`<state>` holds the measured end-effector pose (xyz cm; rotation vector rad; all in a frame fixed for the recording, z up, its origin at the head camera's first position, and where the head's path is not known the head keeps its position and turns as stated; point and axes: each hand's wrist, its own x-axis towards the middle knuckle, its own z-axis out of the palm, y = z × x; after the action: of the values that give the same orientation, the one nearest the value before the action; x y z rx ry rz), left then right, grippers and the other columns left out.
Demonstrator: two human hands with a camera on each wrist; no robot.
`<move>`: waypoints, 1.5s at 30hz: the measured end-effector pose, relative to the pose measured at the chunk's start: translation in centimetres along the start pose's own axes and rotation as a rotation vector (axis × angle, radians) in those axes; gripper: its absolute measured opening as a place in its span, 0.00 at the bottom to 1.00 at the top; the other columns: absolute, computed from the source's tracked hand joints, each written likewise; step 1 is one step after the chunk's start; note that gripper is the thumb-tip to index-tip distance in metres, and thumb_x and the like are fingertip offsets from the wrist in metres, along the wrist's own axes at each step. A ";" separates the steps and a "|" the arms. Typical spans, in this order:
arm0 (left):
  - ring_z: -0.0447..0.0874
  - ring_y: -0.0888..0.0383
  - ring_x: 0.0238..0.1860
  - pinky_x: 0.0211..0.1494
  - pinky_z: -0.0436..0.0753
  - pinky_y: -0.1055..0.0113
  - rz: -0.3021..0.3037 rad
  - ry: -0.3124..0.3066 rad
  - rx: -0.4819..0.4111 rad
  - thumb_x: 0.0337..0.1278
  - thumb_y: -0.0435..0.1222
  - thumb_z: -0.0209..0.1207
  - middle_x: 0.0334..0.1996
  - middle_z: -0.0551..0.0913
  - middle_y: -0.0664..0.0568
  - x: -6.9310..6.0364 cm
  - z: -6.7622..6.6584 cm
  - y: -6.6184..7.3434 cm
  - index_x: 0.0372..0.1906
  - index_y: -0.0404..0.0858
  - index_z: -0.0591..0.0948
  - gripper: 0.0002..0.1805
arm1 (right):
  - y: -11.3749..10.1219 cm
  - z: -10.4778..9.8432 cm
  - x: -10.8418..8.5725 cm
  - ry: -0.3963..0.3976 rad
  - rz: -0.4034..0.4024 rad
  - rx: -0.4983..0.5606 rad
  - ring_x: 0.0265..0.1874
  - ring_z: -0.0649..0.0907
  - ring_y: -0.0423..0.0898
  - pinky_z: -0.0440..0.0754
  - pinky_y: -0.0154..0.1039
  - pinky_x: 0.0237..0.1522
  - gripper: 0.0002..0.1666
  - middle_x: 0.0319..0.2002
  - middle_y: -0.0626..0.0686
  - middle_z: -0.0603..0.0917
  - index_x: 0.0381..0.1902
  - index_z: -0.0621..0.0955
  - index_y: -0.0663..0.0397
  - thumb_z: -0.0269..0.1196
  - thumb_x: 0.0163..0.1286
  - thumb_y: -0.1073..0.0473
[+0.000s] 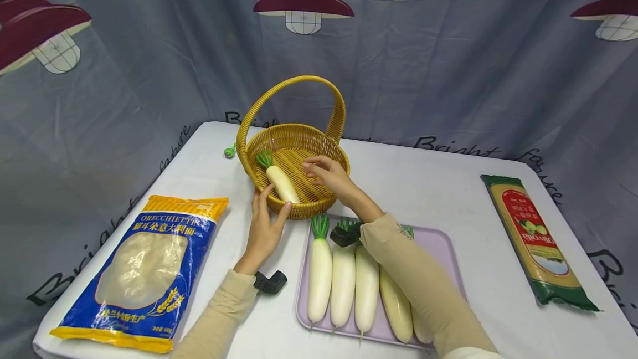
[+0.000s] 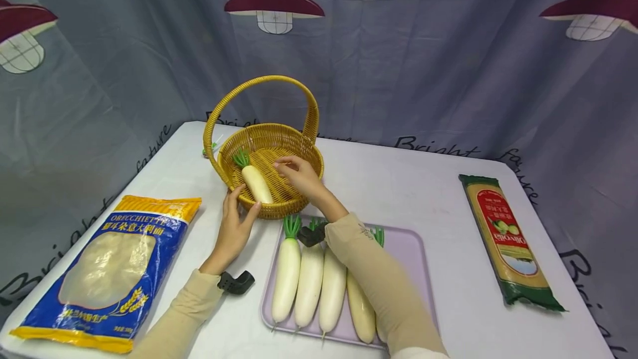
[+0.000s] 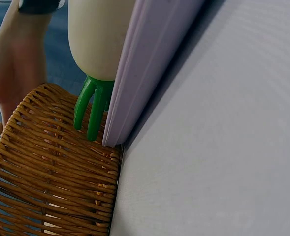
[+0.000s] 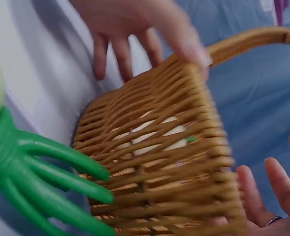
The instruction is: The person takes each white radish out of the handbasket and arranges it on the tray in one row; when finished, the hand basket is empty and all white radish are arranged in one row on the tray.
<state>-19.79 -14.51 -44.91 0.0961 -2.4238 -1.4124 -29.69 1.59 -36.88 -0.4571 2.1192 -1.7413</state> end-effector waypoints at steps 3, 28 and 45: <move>0.50 0.39 0.68 0.60 0.62 0.38 -0.004 -0.001 -0.001 0.59 0.54 0.50 0.70 0.45 0.40 -0.1 -0.1 0.1 0.67 0.48 0.55 0.34 | 0.1 0.9 1.1 0.010 0.038 0.051 0.57 0.72 0.59 0.70 0.53 0.58 0.25 0.55 0.60 0.73 0.58 0.70 0.57 0.54 0.67 0.51; 0.47 0.44 0.70 0.65 0.58 0.41 0.007 0.002 -0.026 0.59 0.53 0.50 0.70 0.45 0.41 0.2 0.0 -0.2 0.66 0.49 0.56 0.33 | 1.2 4.0 4.6 -0.181 0.221 -0.210 0.41 0.73 0.48 0.74 0.40 0.38 0.50 0.59 0.60 0.68 0.70 0.51 0.38 0.63 0.56 0.63; 0.47 0.45 0.70 0.65 0.58 0.41 0.015 0.005 -0.019 0.59 0.53 0.50 0.70 0.45 0.41 0.2 0.0 -0.2 0.66 0.49 0.56 0.33 | 1.3 4.1 4.4 -0.221 0.209 -0.224 0.42 0.75 0.48 0.75 0.36 0.32 0.47 0.57 0.62 0.70 0.67 0.59 0.35 0.62 0.53 0.70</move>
<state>-19.97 -14.67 -45.01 0.0770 -2.4016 -1.4268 -31.71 -3.82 -39.20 -0.4466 2.1245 -1.2847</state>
